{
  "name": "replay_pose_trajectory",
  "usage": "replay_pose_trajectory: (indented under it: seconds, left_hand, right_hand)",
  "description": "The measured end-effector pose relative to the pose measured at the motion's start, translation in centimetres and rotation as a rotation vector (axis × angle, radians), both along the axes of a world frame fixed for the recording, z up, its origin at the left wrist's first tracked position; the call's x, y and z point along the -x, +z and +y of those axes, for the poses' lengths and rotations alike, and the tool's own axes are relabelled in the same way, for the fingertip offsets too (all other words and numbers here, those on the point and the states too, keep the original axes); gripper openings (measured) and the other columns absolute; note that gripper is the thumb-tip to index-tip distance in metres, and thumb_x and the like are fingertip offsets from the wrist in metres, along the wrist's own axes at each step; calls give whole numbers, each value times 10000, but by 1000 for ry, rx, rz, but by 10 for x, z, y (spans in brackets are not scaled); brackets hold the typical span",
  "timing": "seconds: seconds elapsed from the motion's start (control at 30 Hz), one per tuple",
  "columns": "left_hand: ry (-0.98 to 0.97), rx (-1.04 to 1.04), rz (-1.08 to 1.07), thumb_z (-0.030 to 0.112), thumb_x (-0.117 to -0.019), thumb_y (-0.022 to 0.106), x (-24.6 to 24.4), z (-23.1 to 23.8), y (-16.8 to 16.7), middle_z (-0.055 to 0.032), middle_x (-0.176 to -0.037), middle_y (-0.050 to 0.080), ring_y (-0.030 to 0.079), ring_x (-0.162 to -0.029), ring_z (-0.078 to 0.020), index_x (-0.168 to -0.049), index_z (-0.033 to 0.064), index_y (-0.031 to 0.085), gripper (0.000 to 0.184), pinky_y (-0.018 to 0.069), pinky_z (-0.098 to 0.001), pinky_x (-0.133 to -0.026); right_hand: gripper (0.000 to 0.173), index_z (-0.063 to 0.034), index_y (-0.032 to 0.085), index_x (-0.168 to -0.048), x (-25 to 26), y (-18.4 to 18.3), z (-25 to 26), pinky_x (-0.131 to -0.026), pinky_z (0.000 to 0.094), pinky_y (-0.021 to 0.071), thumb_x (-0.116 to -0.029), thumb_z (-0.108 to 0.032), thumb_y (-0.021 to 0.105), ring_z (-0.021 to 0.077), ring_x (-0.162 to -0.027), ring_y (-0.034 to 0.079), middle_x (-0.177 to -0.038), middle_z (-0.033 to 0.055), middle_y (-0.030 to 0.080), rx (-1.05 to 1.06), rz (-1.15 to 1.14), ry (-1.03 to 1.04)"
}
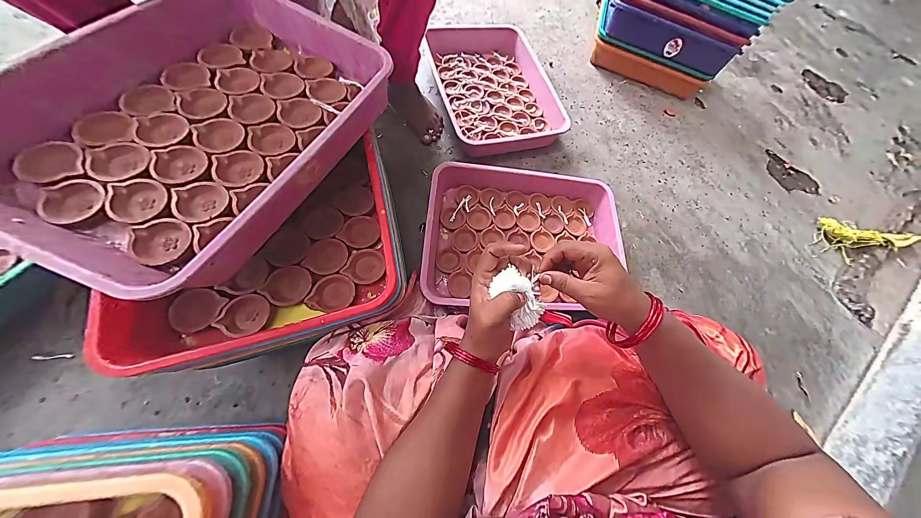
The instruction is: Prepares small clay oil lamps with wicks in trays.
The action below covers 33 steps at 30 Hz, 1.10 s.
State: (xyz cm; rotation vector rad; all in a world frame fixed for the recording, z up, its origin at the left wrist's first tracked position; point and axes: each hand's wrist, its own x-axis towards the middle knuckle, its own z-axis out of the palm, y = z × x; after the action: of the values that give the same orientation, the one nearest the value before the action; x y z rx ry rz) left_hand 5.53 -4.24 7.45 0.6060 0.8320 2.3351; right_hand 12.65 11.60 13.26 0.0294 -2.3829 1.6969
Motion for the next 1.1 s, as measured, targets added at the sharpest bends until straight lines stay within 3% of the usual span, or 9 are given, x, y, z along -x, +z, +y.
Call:
replay_pose_trajectory:
  seconds: [0.27,0.4,0.43,0.57,0.8,0.97,1.1]
  left_hand:
    - [-12,-14,9,117,-797,660,0,-1,0,92,-834,638,610,-726,-17,-1162,257,663,392,539,-204,-669]
    - [3,-4,71,124,-807,661,1,-1,0,85,-868,650,616,-755,-14,-1173,251,665,387,539,-199,-682]
    - [8,2,80,115,-803,661,1,-1,-1,86,-865,654,619,-752,-14,-1172,248,668,393,543,-200,-683]
    - [16,4,101,117,-804,668,0,0,0,92,-862,661,620,-747,-6,-1169,248,667,388,541,-193,-684]
    - [47,59,145,122,-832,666,0,1,-1,98,-865,657,621,-760,-4,-1165,235,659,352,547,-199,-702]
    - [78,238,35,47,-807,571,0,0,3,68,-926,665,643,-769,-37,-1120,194,652,355,576,-243,-695]
    - [262,484,-167,-22,-838,466,5,1,9,6,-873,668,643,-716,-82,-1016,92,642,275,568,-276,-646]
  right_hand:
    - [72,-38,681,-920,-1,1,-3,-651,157,542,-876,14,656,-16,-701,609,-823,-46,661,42,-25,3]
    - [247,2,688,-1133,-1,5,-3,-658,169,550,-892,23,639,6,-707,630,-846,-24,692,97,-128,13]
    - [251,2,690,-1139,-1,5,-3,-657,165,549,-894,19,639,2,-709,630,-854,-26,695,93,-137,17]
    - [150,-6,707,-1027,-2,6,-3,-672,161,565,-890,33,661,-13,-707,648,-846,-33,718,92,-129,15]
    - [56,-60,684,-881,-1,1,-4,-583,143,499,-865,-10,664,-34,-613,575,-712,-71,647,63,-128,-18]
    - [39,-81,647,-866,2,-2,3,-546,140,444,-872,-49,625,-38,-588,514,-700,-86,587,-2,-36,-89]
    - [115,-108,637,-910,-2,11,28,-552,154,483,-886,-4,595,-27,-596,538,-732,-95,604,32,46,-209]
